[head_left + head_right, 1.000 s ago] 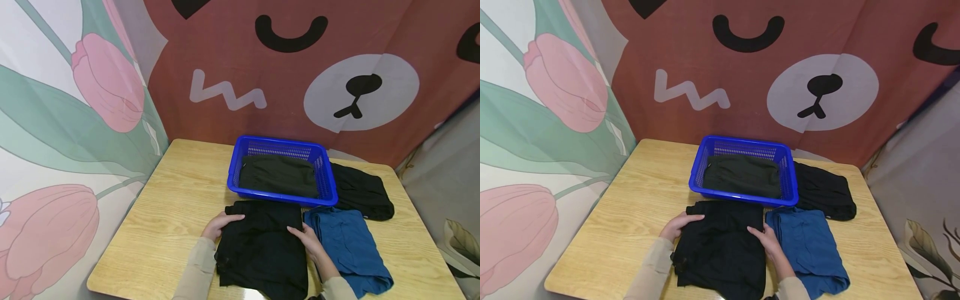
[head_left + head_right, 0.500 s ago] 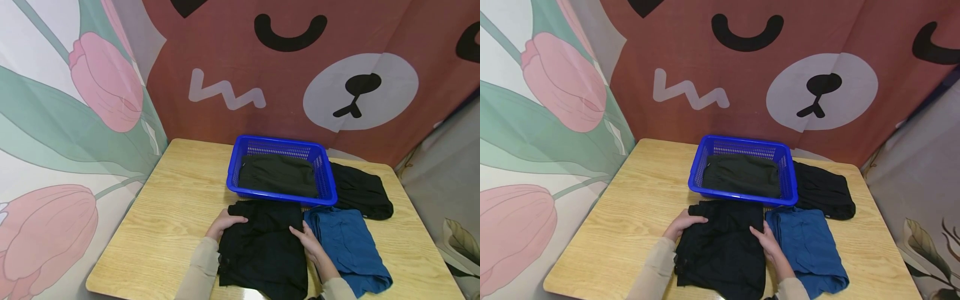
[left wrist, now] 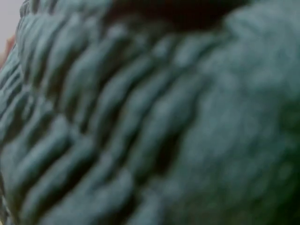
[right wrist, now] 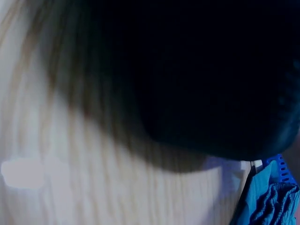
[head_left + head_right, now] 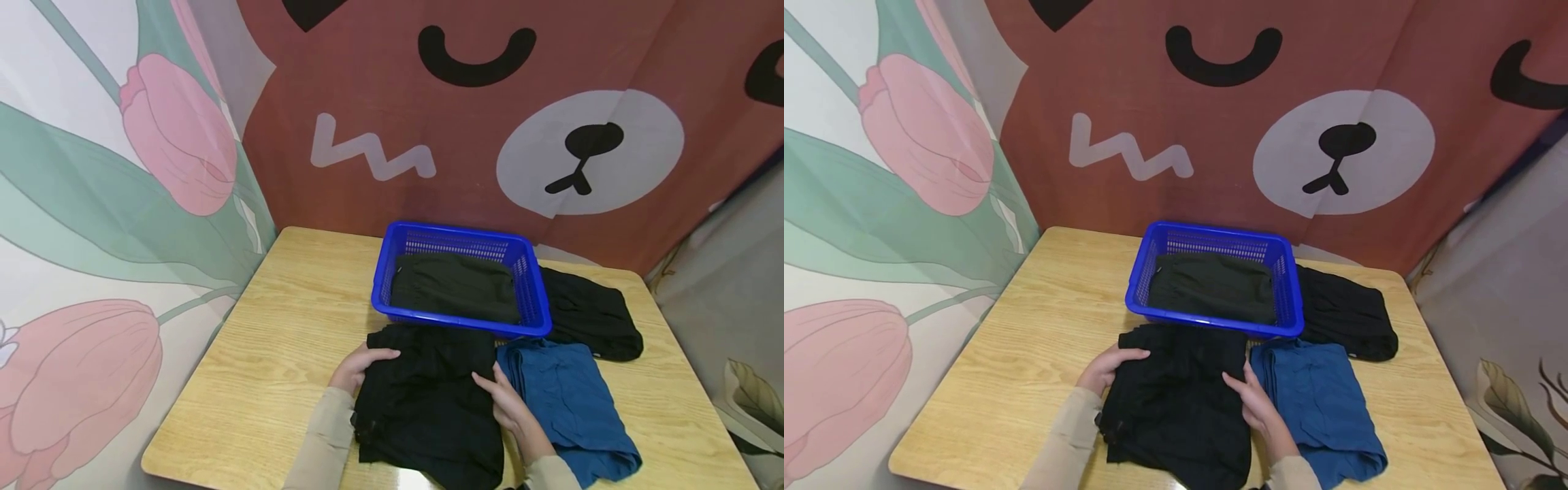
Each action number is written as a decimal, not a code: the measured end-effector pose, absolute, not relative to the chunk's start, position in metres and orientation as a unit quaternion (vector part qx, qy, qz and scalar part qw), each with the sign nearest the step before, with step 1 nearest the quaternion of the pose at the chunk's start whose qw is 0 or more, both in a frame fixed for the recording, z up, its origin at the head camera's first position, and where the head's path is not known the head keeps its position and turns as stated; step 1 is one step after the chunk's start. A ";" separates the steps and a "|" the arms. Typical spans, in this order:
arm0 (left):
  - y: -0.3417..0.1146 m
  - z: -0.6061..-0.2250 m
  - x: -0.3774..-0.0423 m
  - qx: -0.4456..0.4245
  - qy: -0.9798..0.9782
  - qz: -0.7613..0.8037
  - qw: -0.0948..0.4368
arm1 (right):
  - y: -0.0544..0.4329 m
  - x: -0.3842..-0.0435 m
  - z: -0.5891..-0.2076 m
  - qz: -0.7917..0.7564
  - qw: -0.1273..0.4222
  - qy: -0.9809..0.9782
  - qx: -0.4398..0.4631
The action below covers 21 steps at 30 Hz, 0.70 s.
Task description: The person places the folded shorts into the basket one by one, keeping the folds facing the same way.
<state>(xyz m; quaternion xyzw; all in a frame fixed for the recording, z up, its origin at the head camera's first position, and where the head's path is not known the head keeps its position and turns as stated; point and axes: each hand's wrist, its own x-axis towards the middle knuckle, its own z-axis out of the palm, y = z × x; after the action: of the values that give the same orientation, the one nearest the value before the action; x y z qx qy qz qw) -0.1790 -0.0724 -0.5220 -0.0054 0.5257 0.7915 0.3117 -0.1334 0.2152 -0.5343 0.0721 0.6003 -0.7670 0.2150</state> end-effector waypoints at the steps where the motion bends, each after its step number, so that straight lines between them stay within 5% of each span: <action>1: -0.073 -0.523 -0.179 -0.005 0.517 0.796 0.316 | 0.215 -0.133 -0.534 -0.771 0.216 0.595 0.072; 21: -0.089 -0.526 -0.176 0.037 0.483 0.799 0.358 | 0.218 -0.123 -0.520 -0.803 0.181 0.566 0.047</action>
<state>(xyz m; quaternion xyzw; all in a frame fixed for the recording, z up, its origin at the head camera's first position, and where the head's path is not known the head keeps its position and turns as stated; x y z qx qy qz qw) -0.1757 -0.0885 -0.5256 0.0369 0.4826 0.7985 0.3579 -0.1232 0.2175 -0.5199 0.0466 0.5657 -0.8032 0.1809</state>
